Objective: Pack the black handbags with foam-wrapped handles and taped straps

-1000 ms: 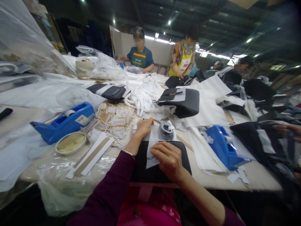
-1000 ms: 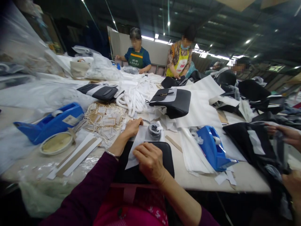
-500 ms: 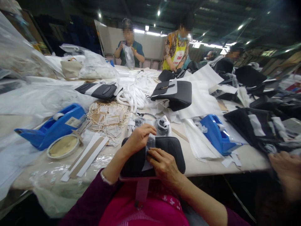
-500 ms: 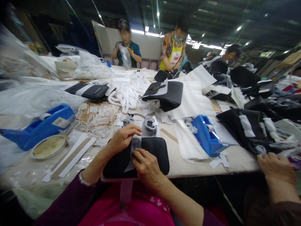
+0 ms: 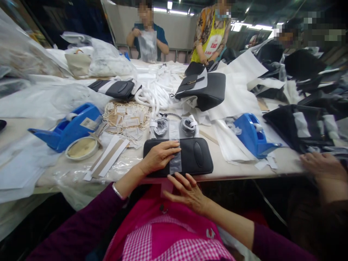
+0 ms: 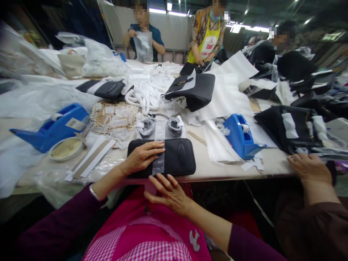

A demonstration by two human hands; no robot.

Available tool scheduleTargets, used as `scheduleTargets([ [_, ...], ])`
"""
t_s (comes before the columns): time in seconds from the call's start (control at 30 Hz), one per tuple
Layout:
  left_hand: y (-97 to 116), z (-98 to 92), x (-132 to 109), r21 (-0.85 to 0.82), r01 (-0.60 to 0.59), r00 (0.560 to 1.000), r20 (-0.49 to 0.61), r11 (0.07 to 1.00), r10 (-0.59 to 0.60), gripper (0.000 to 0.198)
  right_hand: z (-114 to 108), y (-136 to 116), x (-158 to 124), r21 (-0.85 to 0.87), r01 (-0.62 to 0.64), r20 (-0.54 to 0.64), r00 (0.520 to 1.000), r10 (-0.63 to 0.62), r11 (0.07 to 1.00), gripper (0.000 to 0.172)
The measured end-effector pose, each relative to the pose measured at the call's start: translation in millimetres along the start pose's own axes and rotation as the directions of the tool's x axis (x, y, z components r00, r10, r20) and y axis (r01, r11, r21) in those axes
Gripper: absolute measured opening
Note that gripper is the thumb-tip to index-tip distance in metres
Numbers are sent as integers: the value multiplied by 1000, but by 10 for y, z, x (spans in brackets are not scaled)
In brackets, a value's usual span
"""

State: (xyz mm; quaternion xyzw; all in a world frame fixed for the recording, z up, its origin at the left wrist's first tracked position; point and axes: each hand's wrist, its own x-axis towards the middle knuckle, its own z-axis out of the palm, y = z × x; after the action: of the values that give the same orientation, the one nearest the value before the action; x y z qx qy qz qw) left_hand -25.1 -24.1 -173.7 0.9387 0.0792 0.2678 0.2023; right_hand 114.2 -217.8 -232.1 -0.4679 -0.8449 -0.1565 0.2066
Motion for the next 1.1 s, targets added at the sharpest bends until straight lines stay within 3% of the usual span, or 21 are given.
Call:
scheduleTargets([
  [0.13,16,8,-20,27,2,1000,15,1000,-3,35,125,-71,60,25,65,-124,990,-62,998,22],
  [0.23,21,9,-33,54,-5,999,41,999,3,38,65,-156,125,132,135,-157,981,-113,982,10],
  [0.47,11,18,-45,98,-26,997,74,995,19,41,-249,-341,44,310,44,-151,988,4,950,20],
  [0.67,-44,64,-55,131,-34,996,92,991,22,40,-239,-433,-101,396,1,-197,977,84,918,24],
  [0.77,-56,74,-55,139,-40,997,78,989,30,39,-338,-462,1,453,5,-237,965,115,891,27],
  [0.87,-44,73,-56,139,-51,997,63,989,43,39,-571,-366,294,537,-47,-261,940,219,842,27],
  [0.97,-23,83,-80,168,-67,997,57,984,58,39,-755,-113,683,570,-152,-264,897,355,807,24],
  [1.1,14,127,-167,215,-46,999,23,976,42,42,-690,341,1087,532,-317,-211,848,486,785,17],
])
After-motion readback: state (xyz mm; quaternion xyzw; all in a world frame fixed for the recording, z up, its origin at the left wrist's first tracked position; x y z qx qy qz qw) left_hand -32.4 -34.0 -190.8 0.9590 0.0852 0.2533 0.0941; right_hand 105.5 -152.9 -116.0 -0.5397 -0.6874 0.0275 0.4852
